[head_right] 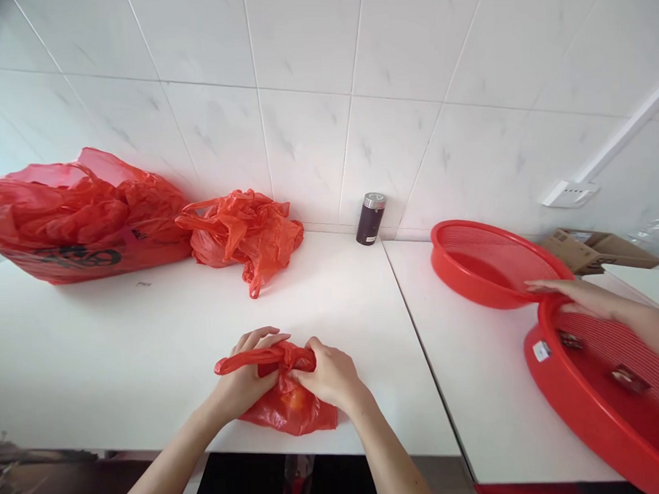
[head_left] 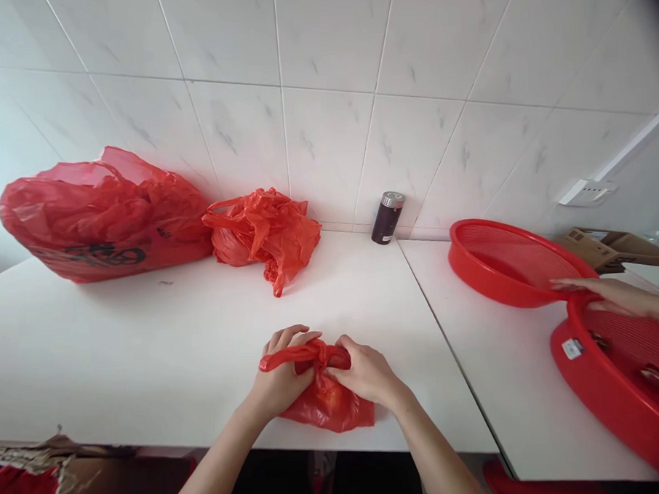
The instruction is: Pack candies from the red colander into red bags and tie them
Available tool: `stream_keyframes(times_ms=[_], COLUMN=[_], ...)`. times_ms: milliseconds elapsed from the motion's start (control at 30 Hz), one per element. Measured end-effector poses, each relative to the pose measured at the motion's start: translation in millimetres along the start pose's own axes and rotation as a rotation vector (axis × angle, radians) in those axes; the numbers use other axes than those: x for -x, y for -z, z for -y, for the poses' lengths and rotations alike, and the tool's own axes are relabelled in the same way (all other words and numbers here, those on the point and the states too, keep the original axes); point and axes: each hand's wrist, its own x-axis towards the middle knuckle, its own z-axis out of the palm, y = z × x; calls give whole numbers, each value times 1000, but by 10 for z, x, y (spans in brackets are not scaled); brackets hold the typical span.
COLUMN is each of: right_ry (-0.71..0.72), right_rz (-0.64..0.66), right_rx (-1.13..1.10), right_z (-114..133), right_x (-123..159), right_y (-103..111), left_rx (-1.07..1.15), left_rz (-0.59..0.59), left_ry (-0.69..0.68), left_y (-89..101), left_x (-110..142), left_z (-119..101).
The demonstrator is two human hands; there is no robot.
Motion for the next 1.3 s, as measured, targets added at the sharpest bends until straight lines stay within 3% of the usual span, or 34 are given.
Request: stream_keyframes(times_ms=[100, 200, 333, 467, 600, 700, 833, 933, 1133, 1300], right_ry=[9, 37, 90, 140, 92, 39, -47, -94, -60, -49], right_rz=[-70, -172, -258, -459, -583, -632, -660, -639, -470, -420], right_rx=[6, -30, -155, -289, -395, -410, -435, -358, -36, 130], right_z=[3, 4, -26, -87, -166, -274, -416, -389, -148, -207], right_x=[-11, -8, 4, -48, -166, -228, -258, -278, -310, -346], right_y=[-5, 12, 99, 127, 54, 65, 172, 182, -111, -241], left_rx=[86, 198, 237, 173, 93, 18, -38, -65, -121, -186], left_rz=[112, 168, 41, 11, -50, -129, -200, -214, -131, -38], left_ry=[-101, -57, 76, 12, 20, 112, 223, 254, 282, 311], left_y=[121, 188, 137, 46, 20, 41, 42, -7, -102, -140], left_x=[-14, -37, -72, -91, -101, -106, -105, -120, -227, -354], left_z=[-60, -114, -143, -149, -154, -106, 4, 29, -30, 13])
